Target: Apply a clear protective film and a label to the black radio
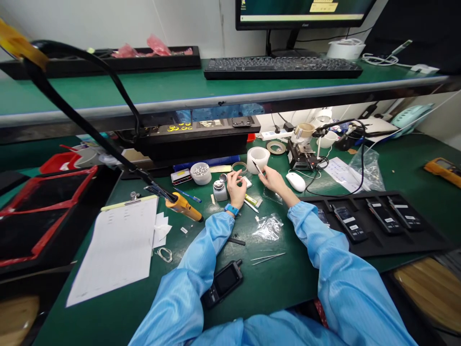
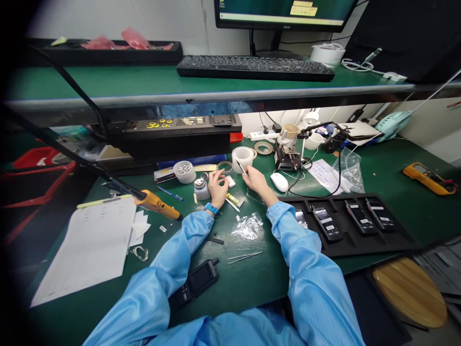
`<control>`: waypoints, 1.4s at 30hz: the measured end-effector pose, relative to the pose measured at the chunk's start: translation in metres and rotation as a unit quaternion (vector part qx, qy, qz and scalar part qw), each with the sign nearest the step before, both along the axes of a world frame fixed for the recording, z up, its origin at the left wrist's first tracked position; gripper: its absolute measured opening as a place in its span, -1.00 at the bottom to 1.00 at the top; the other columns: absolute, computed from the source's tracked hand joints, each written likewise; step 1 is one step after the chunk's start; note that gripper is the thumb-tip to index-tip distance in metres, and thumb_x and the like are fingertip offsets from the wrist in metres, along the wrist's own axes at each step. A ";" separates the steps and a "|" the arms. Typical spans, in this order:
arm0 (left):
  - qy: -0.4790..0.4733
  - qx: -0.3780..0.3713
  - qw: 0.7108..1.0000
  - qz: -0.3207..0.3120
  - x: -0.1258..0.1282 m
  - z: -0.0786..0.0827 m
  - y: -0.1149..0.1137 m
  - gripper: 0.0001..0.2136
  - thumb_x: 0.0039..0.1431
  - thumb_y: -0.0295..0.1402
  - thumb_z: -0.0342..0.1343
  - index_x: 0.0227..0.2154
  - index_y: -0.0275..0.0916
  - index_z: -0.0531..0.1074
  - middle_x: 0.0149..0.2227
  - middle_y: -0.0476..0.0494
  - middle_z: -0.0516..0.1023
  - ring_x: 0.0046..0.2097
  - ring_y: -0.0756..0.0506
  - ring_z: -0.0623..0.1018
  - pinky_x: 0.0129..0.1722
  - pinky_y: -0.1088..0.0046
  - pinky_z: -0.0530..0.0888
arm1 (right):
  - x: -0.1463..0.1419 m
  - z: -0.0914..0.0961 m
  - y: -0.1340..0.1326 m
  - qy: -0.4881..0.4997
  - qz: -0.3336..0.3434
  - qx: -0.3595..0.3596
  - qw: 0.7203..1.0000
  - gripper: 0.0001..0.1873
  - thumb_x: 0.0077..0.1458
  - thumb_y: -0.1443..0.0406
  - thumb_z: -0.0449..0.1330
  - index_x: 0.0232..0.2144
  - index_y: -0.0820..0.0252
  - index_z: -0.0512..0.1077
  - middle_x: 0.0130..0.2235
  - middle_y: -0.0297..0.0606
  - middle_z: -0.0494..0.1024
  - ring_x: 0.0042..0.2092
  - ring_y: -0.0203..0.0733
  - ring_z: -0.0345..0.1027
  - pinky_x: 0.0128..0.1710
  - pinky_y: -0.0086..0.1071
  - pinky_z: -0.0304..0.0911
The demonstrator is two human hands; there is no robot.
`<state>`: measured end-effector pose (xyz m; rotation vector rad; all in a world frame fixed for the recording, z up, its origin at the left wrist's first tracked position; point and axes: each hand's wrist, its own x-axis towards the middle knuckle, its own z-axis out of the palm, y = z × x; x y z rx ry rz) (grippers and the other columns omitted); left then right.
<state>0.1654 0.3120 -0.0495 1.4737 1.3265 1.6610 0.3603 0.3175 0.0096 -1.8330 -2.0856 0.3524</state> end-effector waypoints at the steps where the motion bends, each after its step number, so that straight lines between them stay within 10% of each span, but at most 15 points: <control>1: -0.001 -0.001 1.000 0.000 0.000 0.000 0.000 -0.66 0.23 -0.58 0.21 0.01 -0.24 0.71 0.04 -0.24 0.52 -0.10 -0.08 0.68 -0.02 0.34 0.81 | 0.000 0.000 -0.001 -0.005 -0.001 -0.005 1.000 -0.78 0.45 0.19 0.11 -0.03 0.11 0.51 -0.09 -0.03 0.72 -0.12 0.05 0.55 -0.14 -0.24 0.32; 21: -0.065 -0.027 0.997 -0.007 0.006 0.035 -0.011 -0.61 0.12 -0.63 0.20 -0.02 -0.26 0.71 0.00 -0.22 0.49 -0.15 -0.03 0.62 -0.13 0.47 0.77 | 0.005 0.016 -0.006 -0.135 0.023 -0.123 0.983 -0.73 0.49 0.08 0.33 -0.04 0.18 0.59 -0.08 -0.18 0.69 -0.13 -0.13 0.57 -0.04 -0.19 0.51; 28: -0.108 -0.010 0.989 -0.097 -0.002 0.075 -0.052 -0.66 0.11 -0.52 0.31 -0.04 -0.22 0.73 -0.01 -0.18 0.54 -0.15 0.00 0.64 -0.16 0.54 0.72 | 0.010 0.027 -0.030 -0.150 0.014 -0.105 0.983 -0.80 0.44 0.17 0.34 -0.01 0.16 0.59 -0.02 -0.11 0.73 -0.08 -0.05 0.62 -0.07 -0.22 0.47; 34: -0.146 -0.031 0.958 -0.246 -0.057 0.128 -0.106 -0.63 0.12 -0.37 0.50 0.03 -0.11 0.76 0.03 -0.16 0.62 -0.08 -0.04 0.65 -0.10 0.49 0.73 | 0.018 0.034 -0.070 -0.121 0.018 -0.076 0.990 -0.79 0.43 0.17 0.30 0.02 0.11 0.56 0.08 0.02 0.73 0.04 0.11 0.65 -0.13 -0.23 0.39; 42: -0.242 -0.134 0.923 -0.266 -0.111 0.184 -0.176 -0.60 0.00 -0.35 0.67 -0.05 -0.06 0.83 -0.16 -0.08 0.64 -0.16 0.00 0.58 -0.19 0.62 0.66 | -0.007 0.040 -0.151 -0.017 0.057 -0.070 0.996 -0.77 0.43 0.09 0.29 -0.01 0.05 0.56 -0.17 -0.16 0.73 -0.19 0.01 0.62 -0.24 -0.28 0.30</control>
